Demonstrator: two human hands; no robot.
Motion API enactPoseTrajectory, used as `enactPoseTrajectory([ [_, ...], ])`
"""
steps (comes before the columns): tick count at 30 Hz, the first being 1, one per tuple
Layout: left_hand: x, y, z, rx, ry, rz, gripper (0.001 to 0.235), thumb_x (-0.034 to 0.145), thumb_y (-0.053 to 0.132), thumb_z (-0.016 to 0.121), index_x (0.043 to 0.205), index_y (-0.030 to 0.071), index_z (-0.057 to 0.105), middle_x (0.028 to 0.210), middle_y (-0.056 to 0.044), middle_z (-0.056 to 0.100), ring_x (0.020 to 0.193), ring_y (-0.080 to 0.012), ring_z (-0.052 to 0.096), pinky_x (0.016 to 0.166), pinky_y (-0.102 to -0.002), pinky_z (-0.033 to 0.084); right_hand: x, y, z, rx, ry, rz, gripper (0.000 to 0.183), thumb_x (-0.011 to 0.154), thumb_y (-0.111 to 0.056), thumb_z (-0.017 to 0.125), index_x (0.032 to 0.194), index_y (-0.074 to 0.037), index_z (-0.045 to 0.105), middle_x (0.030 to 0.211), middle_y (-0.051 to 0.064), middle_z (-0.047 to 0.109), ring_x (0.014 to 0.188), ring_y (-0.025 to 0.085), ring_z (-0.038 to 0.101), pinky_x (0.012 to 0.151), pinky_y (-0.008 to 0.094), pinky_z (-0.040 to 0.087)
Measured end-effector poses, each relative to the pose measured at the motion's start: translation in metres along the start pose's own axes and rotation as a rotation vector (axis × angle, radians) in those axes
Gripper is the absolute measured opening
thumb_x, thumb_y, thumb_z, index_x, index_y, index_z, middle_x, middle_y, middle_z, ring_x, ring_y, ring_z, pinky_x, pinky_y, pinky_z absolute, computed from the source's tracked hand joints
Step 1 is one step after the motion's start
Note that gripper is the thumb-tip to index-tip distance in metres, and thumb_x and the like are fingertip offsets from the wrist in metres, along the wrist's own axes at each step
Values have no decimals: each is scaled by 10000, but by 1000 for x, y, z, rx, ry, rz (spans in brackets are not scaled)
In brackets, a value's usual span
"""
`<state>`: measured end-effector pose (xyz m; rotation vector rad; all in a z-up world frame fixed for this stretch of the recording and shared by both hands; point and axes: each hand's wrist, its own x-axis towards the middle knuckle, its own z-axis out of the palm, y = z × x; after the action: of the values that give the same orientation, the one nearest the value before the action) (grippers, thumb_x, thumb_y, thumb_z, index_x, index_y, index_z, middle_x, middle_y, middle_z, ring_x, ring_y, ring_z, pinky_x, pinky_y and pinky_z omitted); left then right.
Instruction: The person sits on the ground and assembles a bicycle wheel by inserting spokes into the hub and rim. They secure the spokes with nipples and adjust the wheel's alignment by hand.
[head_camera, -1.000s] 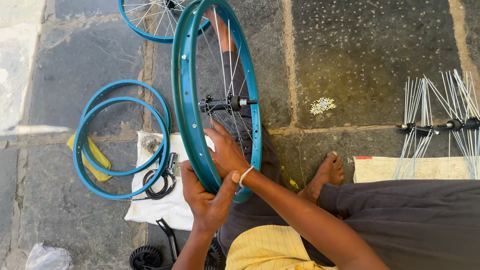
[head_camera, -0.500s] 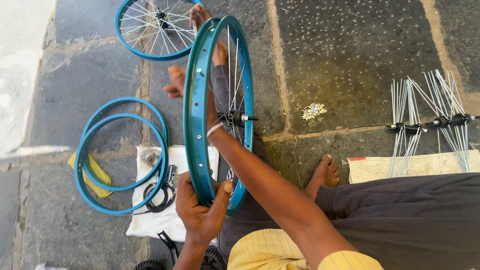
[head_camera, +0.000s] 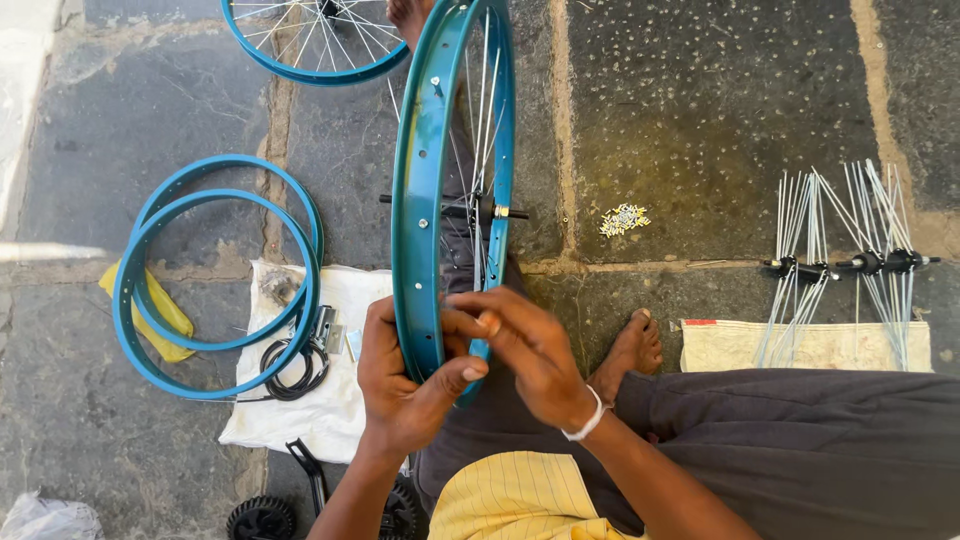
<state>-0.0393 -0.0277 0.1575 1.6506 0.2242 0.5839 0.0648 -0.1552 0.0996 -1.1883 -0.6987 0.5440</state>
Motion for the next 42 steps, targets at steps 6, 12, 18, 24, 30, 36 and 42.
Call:
enactPoseTrajectory([
  [6,-3,-7,2,8,38,12,607,841,78,863,1278,11,448,910,-28,593,770,-63,582,661,-203,507,31,14,-1,-906,130,-239,356,931,-99,625,1284,-47,611,973,116,694,868,256,710,744,379,578],
  [12,-5,-8,2,56,47,21,591,862,44,840,1315,10,461,937,-31,589,800,-66,569,700,-204,498,90,47,-16,-1486,-270,-315,245,836,-122,655,1069,-51,627,735,106,682,681,270,700,552,399,542],
  [18,11,-7,4,32,34,27,594,899,41,816,1357,11,439,945,-28,608,820,-59,594,709,-202,523,113,54,-16,-1556,-302,-332,73,899,-128,598,920,-58,592,610,96,672,564,274,702,479,402,525],
  [24,21,-5,9,37,30,102,600,932,7,793,1400,-5,418,1054,-54,603,948,-95,603,855,-241,546,122,57,-15,-1608,-327,-366,72,870,-121,608,894,-52,606,625,100,684,579,258,720,474,390,544],
  [30,18,0,9,35,80,100,554,926,-51,748,1381,-19,433,1061,-78,634,934,-111,622,852,-269,551,123,61,-14,-1623,-412,-479,87,849,-121,649,864,-44,612,664,105,689,631,269,726,503,396,546],
  [36,8,18,2,13,66,108,540,926,-63,724,1368,-7,418,1082,-100,652,992,-150,685,917,-305,588,124,26,-5,-1510,-472,-373,138,821,-150,692,878,-46,622,666,107,678,630,292,718,515,411,539],
  [42,11,16,-10,140,54,151,626,910,-85,738,1437,-20,405,1283,-154,649,1207,-233,641,1083,-358,524,89,14,11,-1211,-346,-418,311,768,-233,785,964,-20,673,904,157,628,835,321,667,614,412,548],
])
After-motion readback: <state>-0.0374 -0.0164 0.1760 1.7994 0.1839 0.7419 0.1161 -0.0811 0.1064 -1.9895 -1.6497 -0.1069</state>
